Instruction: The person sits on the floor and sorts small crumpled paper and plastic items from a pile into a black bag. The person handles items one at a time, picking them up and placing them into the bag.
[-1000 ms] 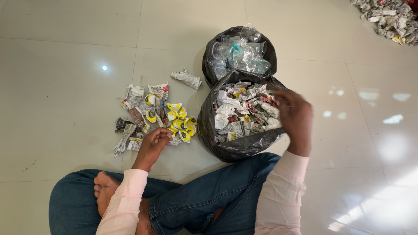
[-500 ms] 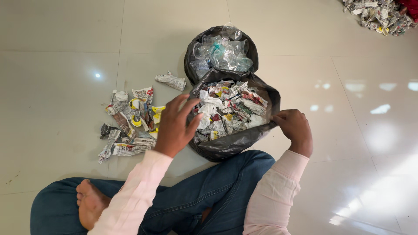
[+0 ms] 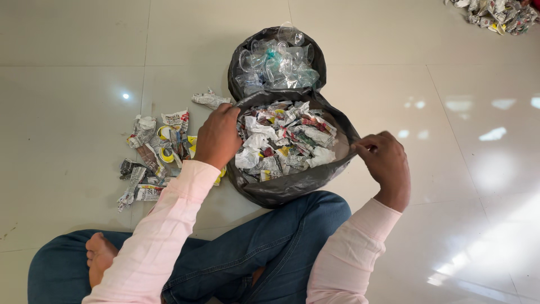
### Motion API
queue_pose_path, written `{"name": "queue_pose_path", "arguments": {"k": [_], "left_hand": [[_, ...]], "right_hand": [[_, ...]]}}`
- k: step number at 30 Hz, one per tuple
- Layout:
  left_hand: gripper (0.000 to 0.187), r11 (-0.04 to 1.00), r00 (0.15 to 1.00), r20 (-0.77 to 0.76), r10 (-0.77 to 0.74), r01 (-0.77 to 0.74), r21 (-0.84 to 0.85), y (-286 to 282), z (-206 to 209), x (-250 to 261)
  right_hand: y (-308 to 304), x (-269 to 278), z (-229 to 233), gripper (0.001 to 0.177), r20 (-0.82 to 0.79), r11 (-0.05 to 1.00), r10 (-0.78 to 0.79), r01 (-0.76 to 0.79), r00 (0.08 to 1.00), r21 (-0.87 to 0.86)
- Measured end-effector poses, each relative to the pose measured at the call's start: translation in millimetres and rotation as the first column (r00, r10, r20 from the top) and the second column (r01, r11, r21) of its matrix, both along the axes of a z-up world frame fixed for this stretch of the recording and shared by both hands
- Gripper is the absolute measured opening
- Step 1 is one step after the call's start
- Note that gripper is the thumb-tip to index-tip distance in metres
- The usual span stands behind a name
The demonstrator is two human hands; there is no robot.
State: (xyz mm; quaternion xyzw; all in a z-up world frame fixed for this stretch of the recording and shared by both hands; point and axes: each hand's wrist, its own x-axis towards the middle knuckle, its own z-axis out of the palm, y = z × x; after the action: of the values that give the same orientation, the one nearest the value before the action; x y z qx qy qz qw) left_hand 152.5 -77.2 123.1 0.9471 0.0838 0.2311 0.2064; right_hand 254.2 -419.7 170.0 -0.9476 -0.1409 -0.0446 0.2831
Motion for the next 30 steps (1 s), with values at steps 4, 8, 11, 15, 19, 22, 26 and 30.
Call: {"name": "queue_pose_path", "arguments": {"k": [4,8,11,15,19,22,26,30], "left_hand": [[0.029,0.989,0.972,0.217,-0.085,0.056,0.139,-40,25,-20],[0.050,0.913,0.912,0.043,-0.408,0.408,0.011,-109,28,-43],[0.066,0.911,0.915,-0.082,-0.396,0.403,0.090,-133,27,-40],[0.025,0.815,0.806,-0.162,-0.569,0.526,-0.242,-146,27,-39],[0.036,0.795,0.823,0.089,-0.561,0.566,-0.216,-131,25,-25],[0.036,0.890,0.882,0.159,-0.444,0.455,-0.041,-94,24,24],[0.038,0.938,0.952,0.056,-0.301,0.285,0.199,-50,30,107],[0.050,0.917,0.940,-0.125,-0.318,0.339,0.210,-39,11,164]], "right_hand": [[16,-5,9,0.021,-0.092,0.987,0.147,-0.141,0.985,0.072],[29,-9,12,0.023,-0.165,0.999,0.032,-0.034,0.986,-0.009],[31,-10,15,0.026,-0.153,0.999,0.051,-0.049,0.987,0.018],[21,-4,10,0.024,-0.096,0.996,0.061,-0.055,0.994,0.064],[16,10,-8,0.020,0.082,0.994,0.021,-0.029,0.996,0.104],[32,24,-33,0.015,0.407,0.996,-0.004,-0.034,0.914,0.087],[51,40,-48,0.027,0.324,0.987,-0.101,0.054,0.941,0.150],[58,45,-57,0.033,0.103,0.975,-0.158,0.139,0.982,0.175]]}}
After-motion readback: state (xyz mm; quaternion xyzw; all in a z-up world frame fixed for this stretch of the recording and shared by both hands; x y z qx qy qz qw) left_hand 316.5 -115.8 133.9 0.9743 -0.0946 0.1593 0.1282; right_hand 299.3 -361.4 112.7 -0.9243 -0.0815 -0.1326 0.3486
